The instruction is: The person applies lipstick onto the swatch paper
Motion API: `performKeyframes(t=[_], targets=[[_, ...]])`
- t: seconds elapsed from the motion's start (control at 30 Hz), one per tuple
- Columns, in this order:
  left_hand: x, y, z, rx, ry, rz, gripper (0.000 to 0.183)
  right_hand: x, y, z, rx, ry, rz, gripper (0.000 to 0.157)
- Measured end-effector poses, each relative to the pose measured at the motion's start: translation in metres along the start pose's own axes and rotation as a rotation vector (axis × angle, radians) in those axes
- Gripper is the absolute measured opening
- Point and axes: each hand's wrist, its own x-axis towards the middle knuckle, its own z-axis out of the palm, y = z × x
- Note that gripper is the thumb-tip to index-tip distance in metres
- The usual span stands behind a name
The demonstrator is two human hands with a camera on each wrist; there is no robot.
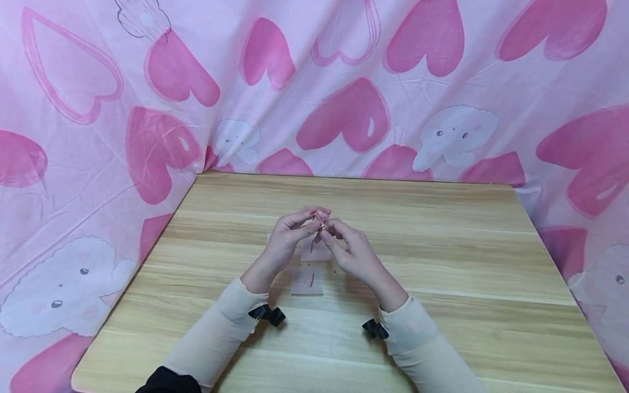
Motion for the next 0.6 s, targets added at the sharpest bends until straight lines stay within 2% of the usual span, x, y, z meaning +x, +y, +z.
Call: performKeyframes(t=[0.1,0.2,0.27,0.33,0.43,0.5,0.6], targets=[[-0.0013,0.0007,-0.0010,-0.056,-0.052,-0.014,0.032,-0.0018,-0.0011,-0.0028,0.120,-0.073,0.054,0.025],[-0.0028,0.0010,-0.0023,-0.110,-0.141,-0.004,0.020,-0.0042,-0.0015,-0.0059,0.311,-0.173,0.086,0.036],[-0.0031,0.0008,-0.0028,-0.128,-0.209,0.013,0.017,-0.0049,-0.0004,-0.0075,0.443,-0.244,0.069,0.039],[-0.0032,0.0006,-0.0031,-0.144,-0.267,0.038,0.018,-0.0046,0.0012,-0.0082,0.562,-0.321,0.027,0.035],[-0.0044,0.0006,-0.0035,-0.146,-0.324,0.053,0.020,-0.0046,0.0029,-0.0087,0.704,-0.413,-0.013,0.032],[-0.0054,0.0010,-0.0035,-0.142,-0.342,0.057,0.021,-0.0055,0.0028,-0.0089,0.758,-0.448,-0.004,0.030],[-0.0058,0.0010,-0.0034,-0.124,-0.335,0.061,0.019,-0.0062,0.0029,-0.0094,0.757,-0.445,0.007,0.031]])
